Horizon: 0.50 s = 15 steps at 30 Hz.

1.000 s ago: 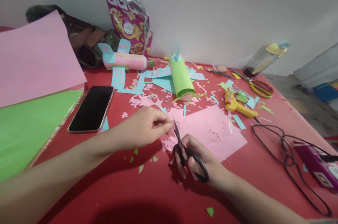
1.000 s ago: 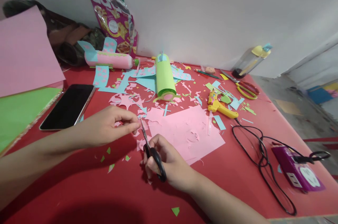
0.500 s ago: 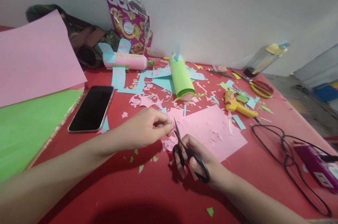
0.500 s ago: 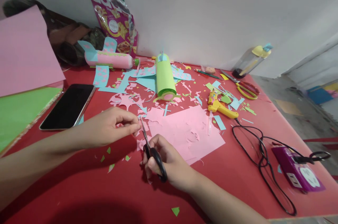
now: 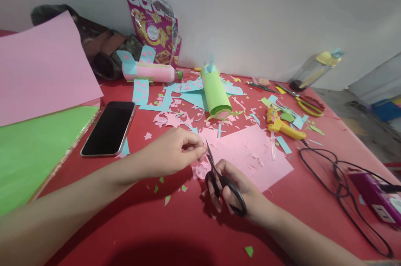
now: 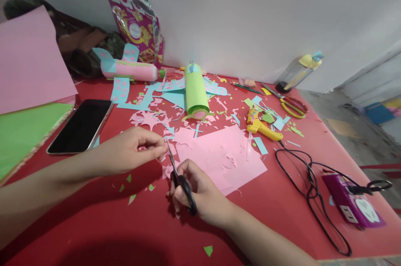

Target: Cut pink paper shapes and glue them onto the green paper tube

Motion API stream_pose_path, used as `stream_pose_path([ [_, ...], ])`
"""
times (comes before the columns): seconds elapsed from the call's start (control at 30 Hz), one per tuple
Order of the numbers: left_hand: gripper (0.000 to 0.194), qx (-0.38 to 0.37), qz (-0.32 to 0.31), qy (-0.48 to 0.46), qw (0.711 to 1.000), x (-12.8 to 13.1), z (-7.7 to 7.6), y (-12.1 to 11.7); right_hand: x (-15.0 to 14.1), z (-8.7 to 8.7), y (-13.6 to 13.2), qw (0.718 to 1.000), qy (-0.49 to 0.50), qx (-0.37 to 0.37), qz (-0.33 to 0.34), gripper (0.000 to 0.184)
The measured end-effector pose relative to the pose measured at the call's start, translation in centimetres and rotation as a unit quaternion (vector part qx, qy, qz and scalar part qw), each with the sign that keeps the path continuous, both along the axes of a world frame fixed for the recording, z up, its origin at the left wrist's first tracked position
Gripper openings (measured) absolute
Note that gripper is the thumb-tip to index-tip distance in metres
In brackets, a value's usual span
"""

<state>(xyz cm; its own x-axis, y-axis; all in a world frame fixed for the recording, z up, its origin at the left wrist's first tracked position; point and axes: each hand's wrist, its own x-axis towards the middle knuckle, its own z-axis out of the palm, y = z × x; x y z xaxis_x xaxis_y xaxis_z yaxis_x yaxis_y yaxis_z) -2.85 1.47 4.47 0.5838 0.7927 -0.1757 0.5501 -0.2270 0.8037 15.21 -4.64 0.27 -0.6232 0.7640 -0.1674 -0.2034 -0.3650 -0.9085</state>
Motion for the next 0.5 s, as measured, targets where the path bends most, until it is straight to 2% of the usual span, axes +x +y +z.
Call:
stream_pose_path([
  [0.5, 0.024, -0.081, 0.1, -0.099, 0.987, 1.3, -1.2, -1.7, 0.0, 0.1, 0.0, 1.0, 0.021, -0.004, -0.013, 0.036],
])
